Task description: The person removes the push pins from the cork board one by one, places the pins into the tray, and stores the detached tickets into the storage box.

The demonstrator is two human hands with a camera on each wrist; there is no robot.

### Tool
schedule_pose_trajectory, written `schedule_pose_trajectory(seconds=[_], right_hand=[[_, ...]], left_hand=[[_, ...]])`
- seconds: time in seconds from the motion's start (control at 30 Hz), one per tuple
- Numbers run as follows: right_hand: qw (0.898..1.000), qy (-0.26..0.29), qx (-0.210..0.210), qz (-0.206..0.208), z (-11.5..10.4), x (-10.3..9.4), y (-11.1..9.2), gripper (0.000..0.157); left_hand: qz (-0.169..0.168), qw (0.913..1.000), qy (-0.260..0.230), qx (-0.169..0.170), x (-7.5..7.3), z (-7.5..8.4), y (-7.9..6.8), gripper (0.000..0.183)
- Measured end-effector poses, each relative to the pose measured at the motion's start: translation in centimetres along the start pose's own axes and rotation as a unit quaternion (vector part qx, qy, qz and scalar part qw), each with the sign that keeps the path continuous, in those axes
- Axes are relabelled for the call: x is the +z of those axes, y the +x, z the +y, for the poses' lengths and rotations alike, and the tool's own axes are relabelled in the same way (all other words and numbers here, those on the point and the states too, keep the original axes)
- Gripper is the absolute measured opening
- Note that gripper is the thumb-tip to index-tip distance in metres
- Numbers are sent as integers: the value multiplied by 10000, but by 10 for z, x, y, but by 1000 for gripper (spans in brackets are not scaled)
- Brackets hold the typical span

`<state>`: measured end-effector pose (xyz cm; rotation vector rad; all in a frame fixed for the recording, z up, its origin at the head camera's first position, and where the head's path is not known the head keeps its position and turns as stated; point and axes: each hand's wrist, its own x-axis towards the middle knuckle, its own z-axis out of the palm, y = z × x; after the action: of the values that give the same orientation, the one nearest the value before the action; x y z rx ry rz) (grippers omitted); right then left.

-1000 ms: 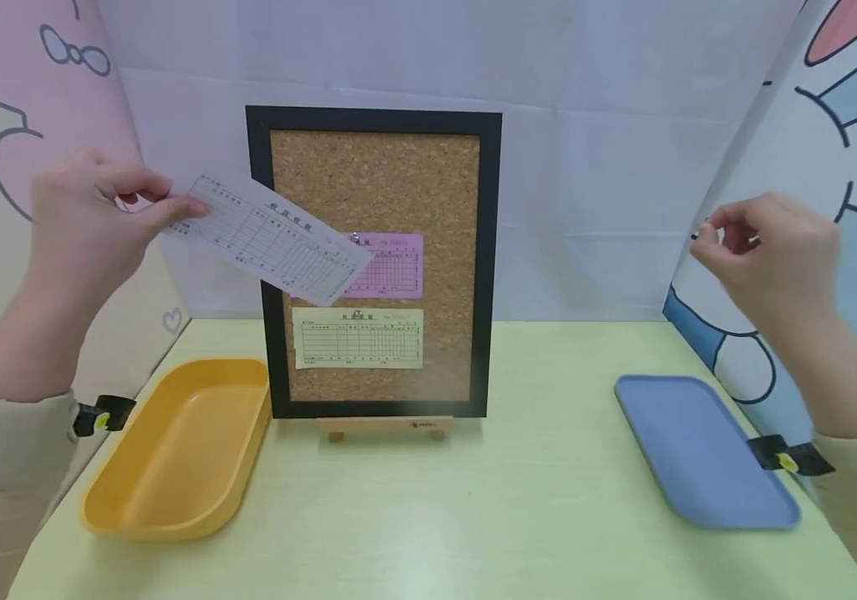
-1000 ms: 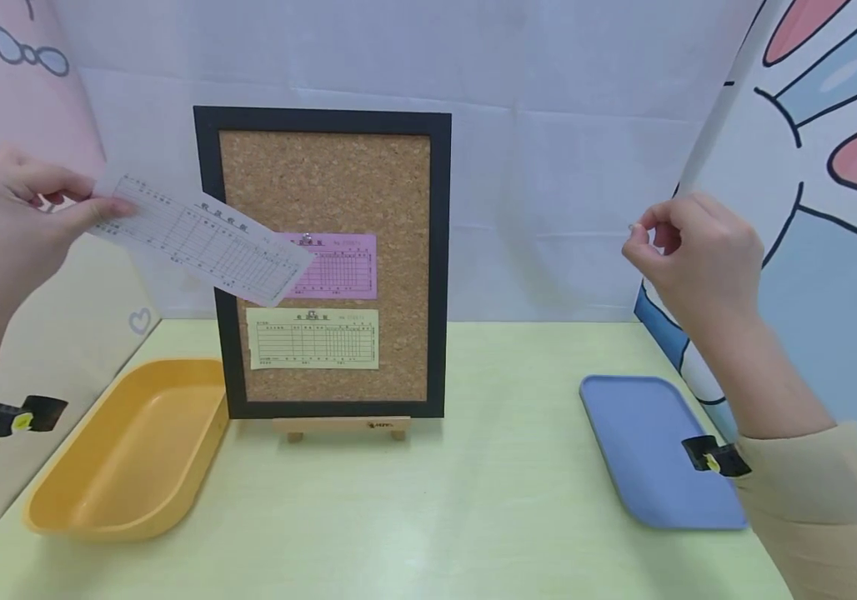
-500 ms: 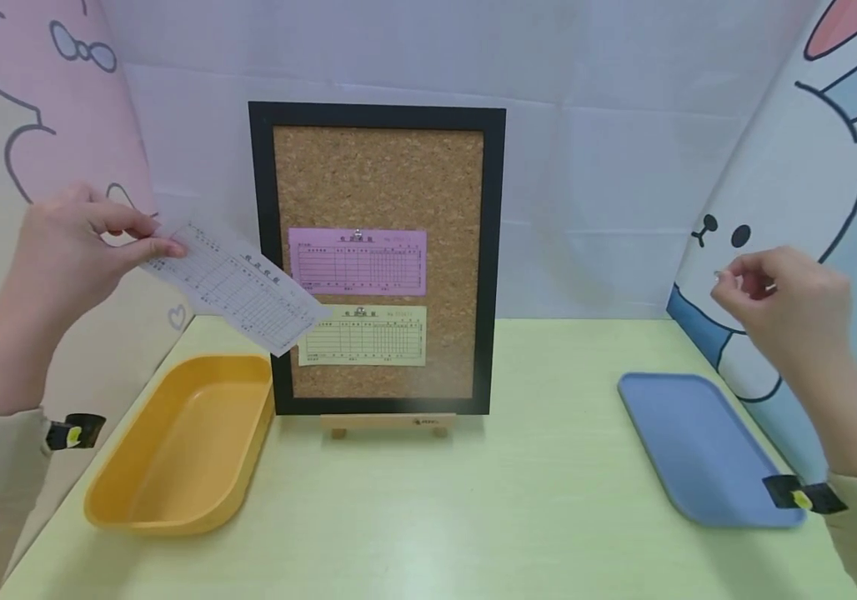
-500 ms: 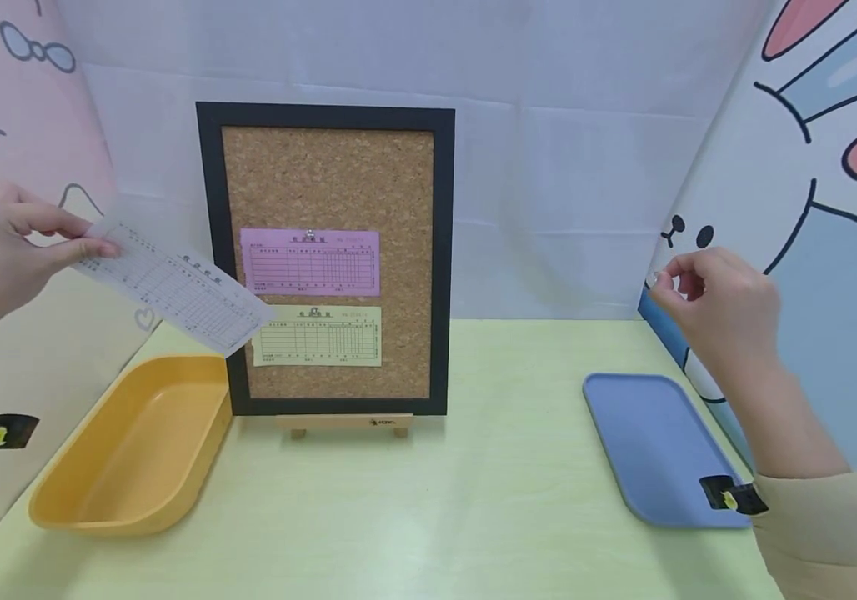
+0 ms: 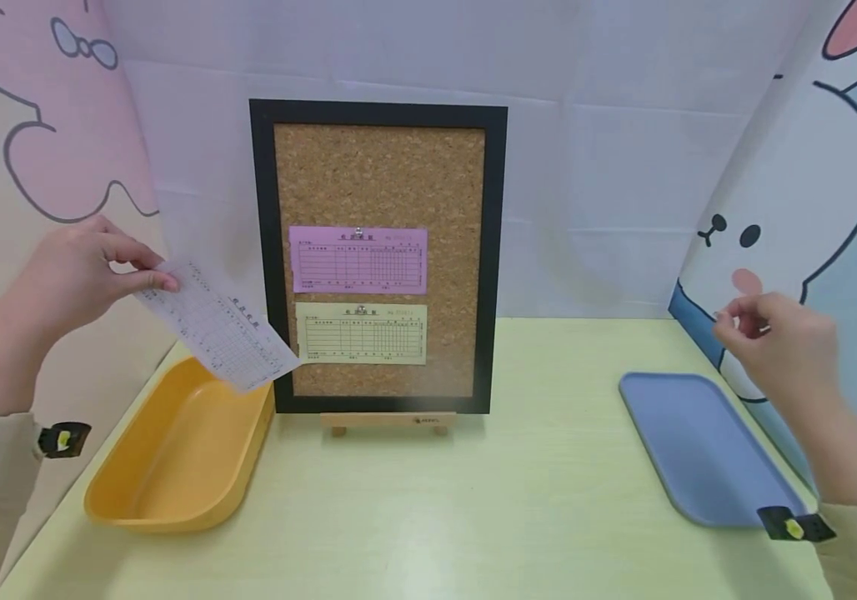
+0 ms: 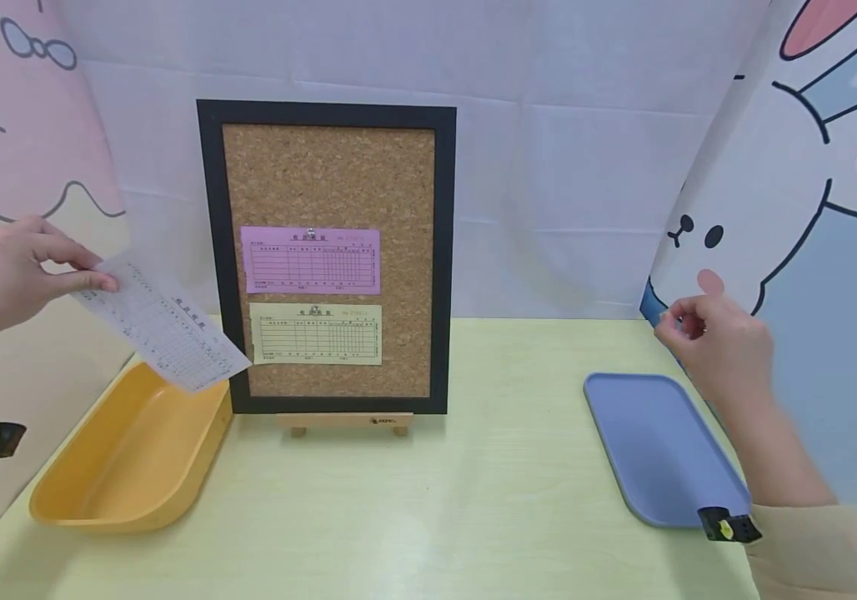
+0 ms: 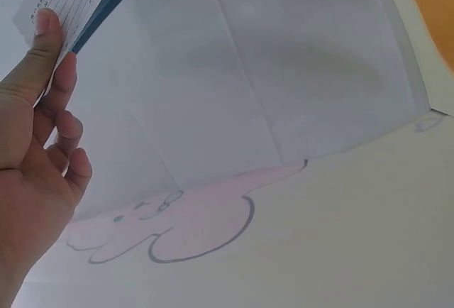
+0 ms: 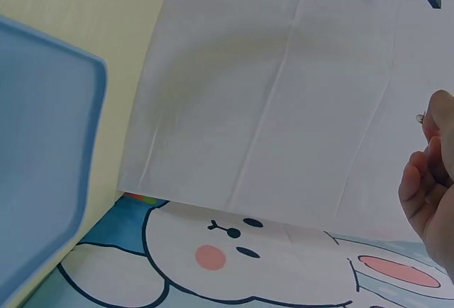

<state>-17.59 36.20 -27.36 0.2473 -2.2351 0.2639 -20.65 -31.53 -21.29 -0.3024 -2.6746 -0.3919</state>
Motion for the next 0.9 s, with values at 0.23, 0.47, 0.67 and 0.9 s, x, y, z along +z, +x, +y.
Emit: schedule_pose_trajectory(seconds=[0.23, 0.47, 0.67, 0.9], right_hand=[[9994, 97, 257, -220, 8, 9, -14, 8], [9982, 112, 487, -321, 21, 20, -28, 10], [9950, 126, 829, -547, 24, 25, -41, 11], [9981, 120, 381, -475, 33, 36, -55, 9]], left_hand=[[-921, 9957, 114, 25, 11, -17, 2, 25], [-1604, 9868, 166, 147, 18, -28, 4, 20], [-2202, 9753, 93, 161, 29, -32, 5, 15], [-2457, 9686, 187, 323, 46, -41, -1, 12]])
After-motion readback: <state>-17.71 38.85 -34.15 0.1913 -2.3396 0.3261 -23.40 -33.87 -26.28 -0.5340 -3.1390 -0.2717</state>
